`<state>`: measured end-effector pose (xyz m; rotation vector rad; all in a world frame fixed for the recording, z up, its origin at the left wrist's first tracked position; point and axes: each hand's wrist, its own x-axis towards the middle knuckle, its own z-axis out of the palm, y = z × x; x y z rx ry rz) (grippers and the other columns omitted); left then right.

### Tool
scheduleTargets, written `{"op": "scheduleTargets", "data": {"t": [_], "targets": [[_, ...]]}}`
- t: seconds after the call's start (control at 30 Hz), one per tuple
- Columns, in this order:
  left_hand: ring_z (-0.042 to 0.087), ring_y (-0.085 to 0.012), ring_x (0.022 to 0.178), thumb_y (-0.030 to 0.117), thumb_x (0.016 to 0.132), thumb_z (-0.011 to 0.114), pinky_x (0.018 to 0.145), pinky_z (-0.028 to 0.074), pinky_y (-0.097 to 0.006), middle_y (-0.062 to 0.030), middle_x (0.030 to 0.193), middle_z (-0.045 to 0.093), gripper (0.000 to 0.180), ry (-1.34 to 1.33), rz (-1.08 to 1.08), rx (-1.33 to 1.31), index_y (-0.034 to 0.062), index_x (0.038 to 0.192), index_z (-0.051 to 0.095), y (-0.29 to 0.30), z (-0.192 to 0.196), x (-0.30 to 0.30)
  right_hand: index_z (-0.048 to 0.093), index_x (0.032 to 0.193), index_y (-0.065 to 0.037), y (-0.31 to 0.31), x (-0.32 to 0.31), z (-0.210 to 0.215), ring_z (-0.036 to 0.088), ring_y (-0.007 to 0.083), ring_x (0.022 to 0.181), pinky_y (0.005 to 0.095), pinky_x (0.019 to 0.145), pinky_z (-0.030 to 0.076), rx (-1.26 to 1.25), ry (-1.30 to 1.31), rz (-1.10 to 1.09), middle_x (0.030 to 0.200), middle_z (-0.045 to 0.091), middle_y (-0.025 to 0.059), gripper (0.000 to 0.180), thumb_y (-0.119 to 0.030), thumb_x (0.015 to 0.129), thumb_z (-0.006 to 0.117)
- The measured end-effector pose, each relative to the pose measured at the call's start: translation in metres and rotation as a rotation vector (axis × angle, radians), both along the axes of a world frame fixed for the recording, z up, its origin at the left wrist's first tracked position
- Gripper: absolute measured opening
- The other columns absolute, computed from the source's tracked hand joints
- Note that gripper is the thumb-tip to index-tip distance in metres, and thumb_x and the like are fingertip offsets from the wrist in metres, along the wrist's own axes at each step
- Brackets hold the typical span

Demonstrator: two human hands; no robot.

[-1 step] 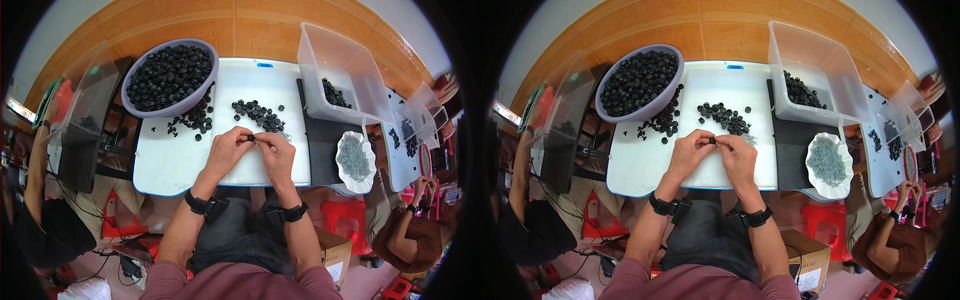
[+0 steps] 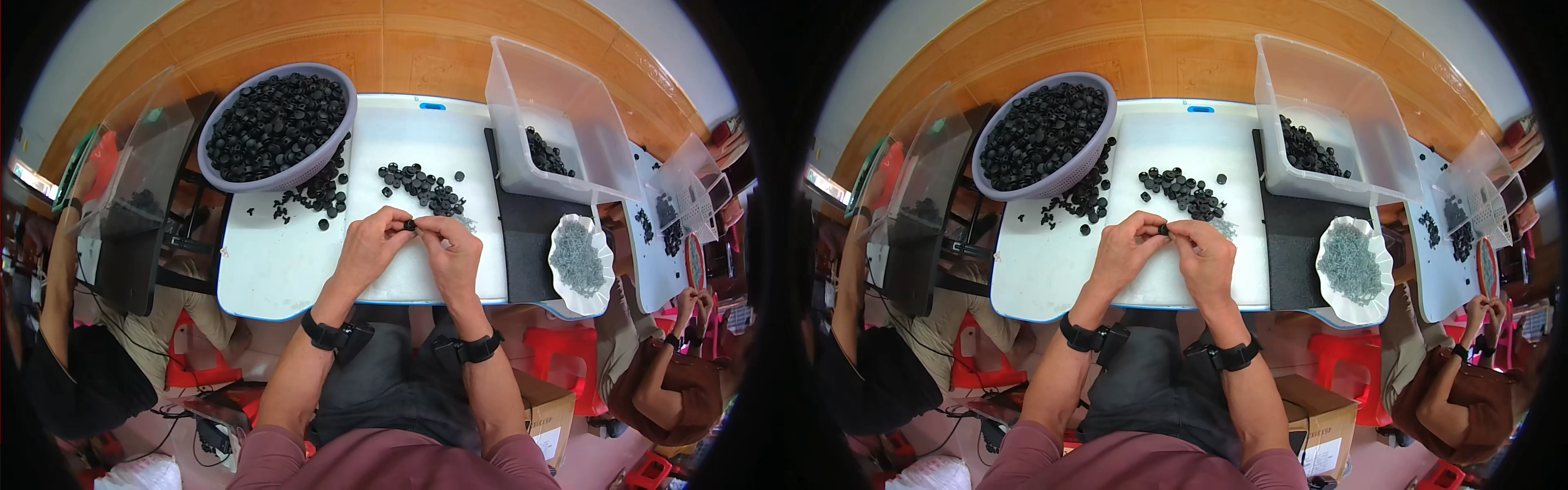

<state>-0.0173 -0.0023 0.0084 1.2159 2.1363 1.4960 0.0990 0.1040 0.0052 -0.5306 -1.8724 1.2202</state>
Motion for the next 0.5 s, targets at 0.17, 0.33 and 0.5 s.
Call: {"op": "scheduleTargets", "data": {"t": [0.17, 0.33, 0.5], "targets": [[0.078, -0.0246, 0.087, 0.008, 0.087, 0.078, 0.076, 0.061, -0.032, -0.0166, 0.093, 0.078, 0.024, -0.047, 0.026, -0.013, -0.0012, 0.108, 0.070, -0.0018, 0.0006, 0.0008, 0.076, 0.094, -0.001, -0.0011, -0.0011, -0.0012, 0.073, 0.0233, 0.078, 0.0304, 0.068, 0.056, 0.145, -0.005, -0.029, 0.090, 0.076, 0.0116, 0.012, 0.005, 0.086, 0.072], [0.078, -0.0241, 0.085, 0.008, 0.087, 0.079, 0.074, 0.061, -0.031, -0.0163, 0.091, 0.078, 0.024, -0.037, 0.022, -0.002, -0.0016, 0.107, 0.070, -0.0007, -0.0020, -0.0001, 0.075, 0.093, -0.003, -0.0025, -0.0006, 0.0008, 0.072, 0.0268, 0.077, 0.0334, 0.068, 0.056, 0.247, -0.013, -0.043, 0.088, 0.075, 0.0112, 0.013, 0.006, 0.084, 0.072], [0.078, -0.0248, 0.085, 0.007, 0.086, 0.078, 0.074, 0.061, -0.031, -0.0160, 0.091, 0.078, 0.023, -0.029, 0.013, -0.004, -0.0015, 0.106, 0.070, -0.0015, -0.0028, -0.0016, 0.076, 0.092, -0.006, -0.0027, -0.0033, -0.0029, 0.070, 0.0268, 0.073, 0.0351, 0.067, 0.053, 0.360, -0.013, -0.054, 0.087, 0.075, 0.0085, 0.014, 0.004, 0.082, 0.073]]}}
